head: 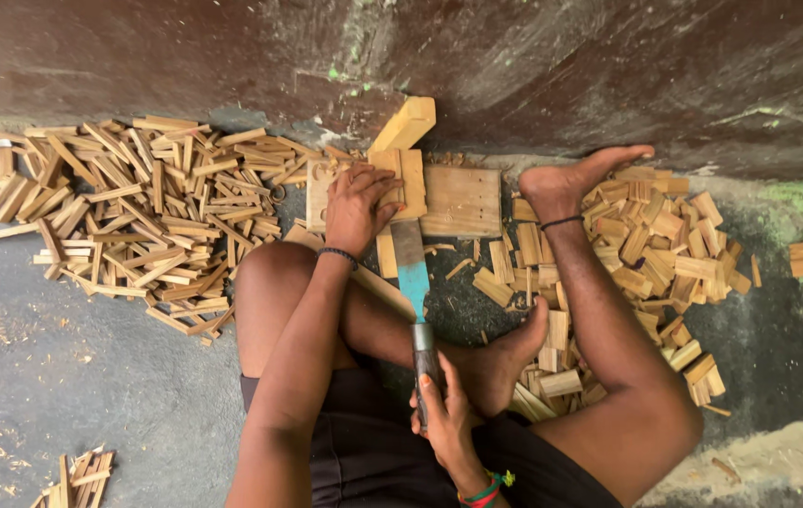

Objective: The person sits on the floor and uses a chisel and mallet to carve a piece of wood held between their legs. They repeatedly strike the chisel to shape the wood, creating small wood shavings that accumulate around the work area.

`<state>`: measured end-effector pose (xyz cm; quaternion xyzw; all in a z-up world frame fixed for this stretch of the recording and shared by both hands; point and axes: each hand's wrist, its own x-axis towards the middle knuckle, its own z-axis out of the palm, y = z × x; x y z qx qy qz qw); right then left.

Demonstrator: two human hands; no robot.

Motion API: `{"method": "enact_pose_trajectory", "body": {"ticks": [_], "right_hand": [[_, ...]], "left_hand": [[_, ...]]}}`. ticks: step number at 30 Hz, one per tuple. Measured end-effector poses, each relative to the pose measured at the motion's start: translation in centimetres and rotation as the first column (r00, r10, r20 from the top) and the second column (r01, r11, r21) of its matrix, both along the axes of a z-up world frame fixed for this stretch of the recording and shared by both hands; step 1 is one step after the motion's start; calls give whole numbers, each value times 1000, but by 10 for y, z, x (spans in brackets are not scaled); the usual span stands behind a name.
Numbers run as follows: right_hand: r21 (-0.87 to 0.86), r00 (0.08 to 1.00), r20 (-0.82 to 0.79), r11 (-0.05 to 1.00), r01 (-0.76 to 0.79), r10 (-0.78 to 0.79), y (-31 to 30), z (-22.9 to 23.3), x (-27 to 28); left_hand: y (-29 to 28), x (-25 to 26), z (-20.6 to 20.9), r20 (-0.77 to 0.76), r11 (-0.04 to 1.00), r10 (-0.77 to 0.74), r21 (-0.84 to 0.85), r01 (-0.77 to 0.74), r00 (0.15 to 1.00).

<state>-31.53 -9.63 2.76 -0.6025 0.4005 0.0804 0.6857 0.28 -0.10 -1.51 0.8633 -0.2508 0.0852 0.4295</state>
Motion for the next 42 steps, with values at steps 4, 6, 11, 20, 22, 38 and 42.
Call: {"method": "enact_pose_trajectory", "body": {"ticks": [4, 6, 11, 20, 22, 38, 42], "right_hand": [[6, 998, -15, 999, -53, 53, 1, 5, 5], [6, 998, -5, 998, -65, 65, 2, 7, 6], [63, 998, -36, 997, -53, 55, 7, 7, 2], [70, 988, 23, 985, -156, 155, 18, 5, 6], [59, 987, 15, 985, -163, 163, 18, 4, 7], [69, 989, -106, 991, 114, -106, -24, 3, -33], [82, 982, -8, 979, 186, -186, -41, 7, -31]], "left_hand": [[-2, -2, 3, -10, 999, 11, -32, -11, 1000], [-1, -5, 3, 7, 1000, 17, -11, -17, 1000], [1, -7, 4, 1, 1000, 2, 0, -2, 1000], [1, -4, 11, -24, 1000, 23, -9, -24, 999], [0, -3, 10, -16, 1000, 26, -9, -27, 1000], [5, -7, 16, -84, 999, 44, -2, -44, 996], [5, -9, 22, -101, 997, 59, -39, -63, 993]]}}
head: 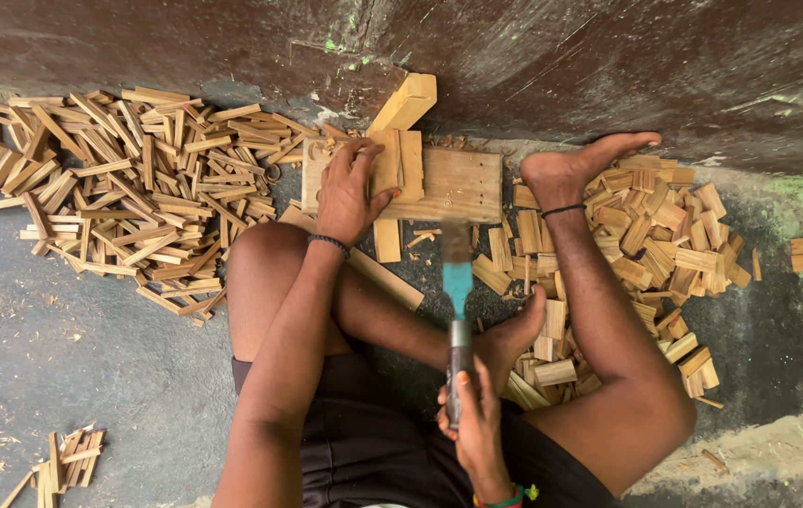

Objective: The person sits on the floor and uses a chisel and mallet to carve a piece of wood held between their legs. They repeatedly strike the chisel to shape the wood, creating small wood shavings that accumulate around the work area.

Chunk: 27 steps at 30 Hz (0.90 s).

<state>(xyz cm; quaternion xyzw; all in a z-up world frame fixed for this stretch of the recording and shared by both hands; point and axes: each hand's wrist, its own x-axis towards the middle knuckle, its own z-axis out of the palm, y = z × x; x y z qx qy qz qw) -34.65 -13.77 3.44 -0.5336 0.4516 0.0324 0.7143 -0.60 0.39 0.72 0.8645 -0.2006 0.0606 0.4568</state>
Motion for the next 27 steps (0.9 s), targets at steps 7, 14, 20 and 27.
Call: {"method": "enact_pose_trajectory", "body": {"ticks": [7, 14, 20, 27], "right_hand": [[-25, 992, 116, 999, -41, 44, -11, 25, 30], [16, 989, 111, 995, -95, 93, 2, 25, 37], [91, 997, 28, 993, -79, 77, 3, -1, 27], [165, 998, 28, 985, -51, 47, -9, 0, 29]], "left_hand": [[-3, 1, 3, 19, 998, 8, 61, -9, 1000], [0, 3, -2, -41, 998, 2, 57, 0, 999], [0, -1, 1, 17, 1000, 6, 30, -6, 1000], [-2, -6, 19, 291, 996, 31, -85, -6, 956]]}}
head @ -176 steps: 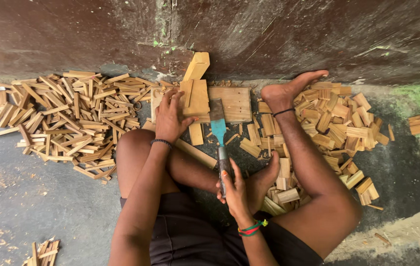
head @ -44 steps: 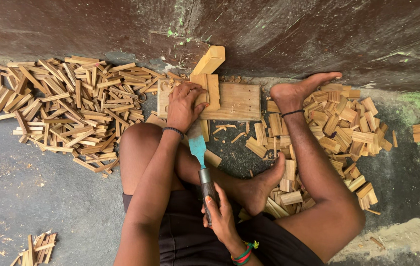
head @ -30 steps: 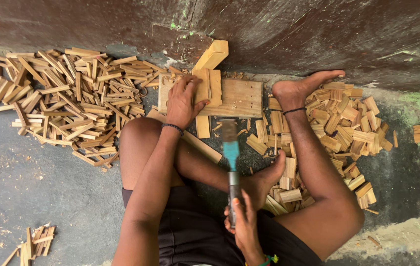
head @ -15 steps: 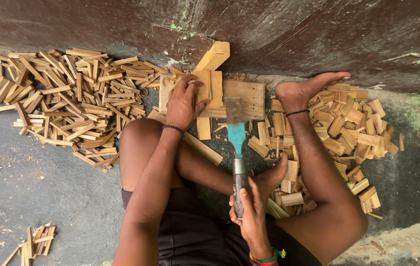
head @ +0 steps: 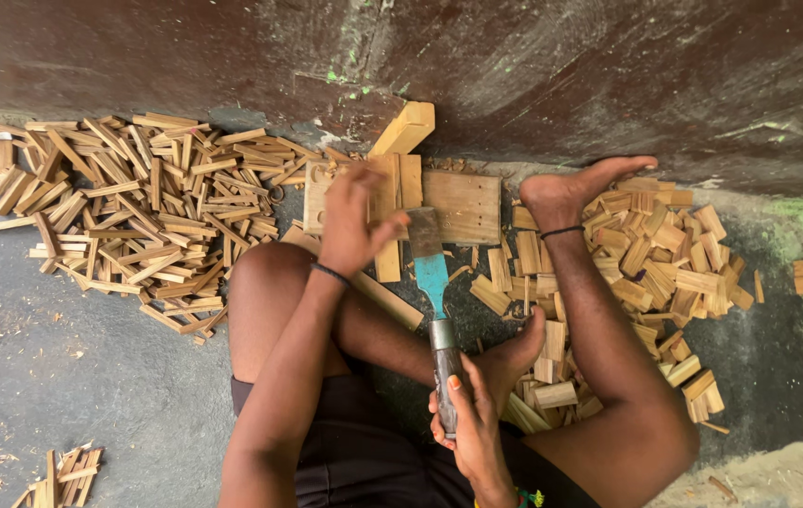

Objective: The person sits on the floor and uses a chisel and mallet to carve a piece of wood held between their legs. They repeatedly strike the chisel to shape the wood, creating small wood shavings that accumulate around the work area.

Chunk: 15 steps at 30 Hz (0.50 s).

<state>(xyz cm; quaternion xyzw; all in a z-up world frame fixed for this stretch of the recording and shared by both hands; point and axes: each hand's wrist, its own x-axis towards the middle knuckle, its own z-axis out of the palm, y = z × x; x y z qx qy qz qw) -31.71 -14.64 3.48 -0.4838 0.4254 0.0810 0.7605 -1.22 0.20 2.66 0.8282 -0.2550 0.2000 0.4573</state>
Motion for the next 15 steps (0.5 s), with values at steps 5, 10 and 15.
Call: {"method": "enact_pose_trajectory", "body": {"ticks": [5, 10, 15], "right_hand": [[-53, 997, 41, 996, -65, 67, 2, 27, 12], [-34, 997, 11, 996, -78, 79, 2, 53, 13], [-27, 996, 1, 995, -91, 91, 1, 57, 16]], "left_hand": [[-26, -35, 23, -17, 863, -501, -90, 497, 865], [-60, -57, 28, -125, 735, -674, -10, 678, 728], [-63, -63, 22, -108, 780, -613, 76, 621, 783]]}}
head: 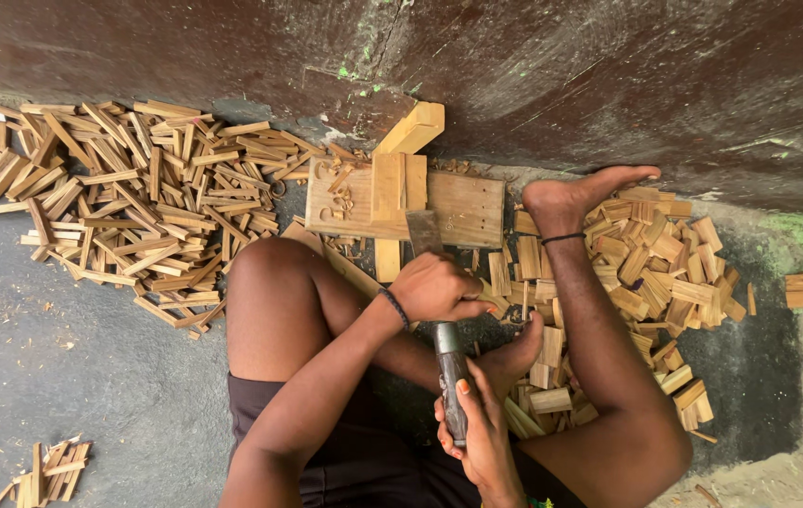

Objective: The person sits on the floor and uses a chisel and mallet to carve a piece of wood held between their legs. They repeatedly strike the chisel to shape the wood, creating small wood shavings that accumulate around the work area.

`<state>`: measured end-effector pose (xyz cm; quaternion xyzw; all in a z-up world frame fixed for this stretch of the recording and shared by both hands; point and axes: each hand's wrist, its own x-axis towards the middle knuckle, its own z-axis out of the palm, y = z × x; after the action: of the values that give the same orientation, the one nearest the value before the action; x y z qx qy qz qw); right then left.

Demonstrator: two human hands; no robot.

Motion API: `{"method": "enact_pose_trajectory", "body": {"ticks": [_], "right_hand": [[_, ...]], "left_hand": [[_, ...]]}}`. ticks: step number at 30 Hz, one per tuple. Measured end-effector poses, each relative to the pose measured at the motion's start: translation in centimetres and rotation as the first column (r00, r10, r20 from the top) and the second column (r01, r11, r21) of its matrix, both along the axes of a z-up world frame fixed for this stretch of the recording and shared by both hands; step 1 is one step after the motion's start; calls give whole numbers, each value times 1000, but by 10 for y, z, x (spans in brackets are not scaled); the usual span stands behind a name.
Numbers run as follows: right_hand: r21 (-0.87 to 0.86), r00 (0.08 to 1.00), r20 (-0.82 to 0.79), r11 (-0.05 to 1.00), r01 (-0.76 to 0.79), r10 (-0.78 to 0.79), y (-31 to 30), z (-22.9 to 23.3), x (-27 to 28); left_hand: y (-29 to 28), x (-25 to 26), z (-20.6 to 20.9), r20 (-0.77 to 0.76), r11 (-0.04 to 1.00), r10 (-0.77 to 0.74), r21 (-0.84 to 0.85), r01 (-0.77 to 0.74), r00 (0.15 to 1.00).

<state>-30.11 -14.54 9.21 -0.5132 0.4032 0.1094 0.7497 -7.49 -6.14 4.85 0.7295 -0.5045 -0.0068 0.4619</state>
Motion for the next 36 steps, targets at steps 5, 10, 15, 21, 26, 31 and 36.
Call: {"method": "enact_pose_trajectory", "body": {"ticks": [5, 10, 15, 21, 26, 31, 36], "right_hand": [[18, 1000, -4, 1000, -2, 2, 2, -2, 3], [-1, 1000, -1, 1000, -15, 15, 1, -3, 7], [6, 999, 27, 1000, -22, 21, 0, -4, 8], [18, 999, 18, 999, -50, 49, -3, -7, 8], [24, 995, -71, 997, -71, 72, 4, -9, 9], [57, 991, -93, 994, -92, 97, 6, -11, 11], [73, 989, -87, 991, -115, 121, 6, -12, 10]], "left_hand": [[3, -1, -4, -21, 999, 30, 30, -29, 999], [3, 2, -5, -5, 999, 41, -7, -41, 999], [4, 3, -6, -13, 999, 43, -22, -44, 999], [5, 5, -8, -37, 999, 50, 4, -49, 998], [5, 4, -8, -116, 996, 62, 73, -54, 991], [6, 11, -10, -124, 993, 78, 94, -67, 989], [8, 9, -17, -127, 995, 50, 92, -38, 991]]}}
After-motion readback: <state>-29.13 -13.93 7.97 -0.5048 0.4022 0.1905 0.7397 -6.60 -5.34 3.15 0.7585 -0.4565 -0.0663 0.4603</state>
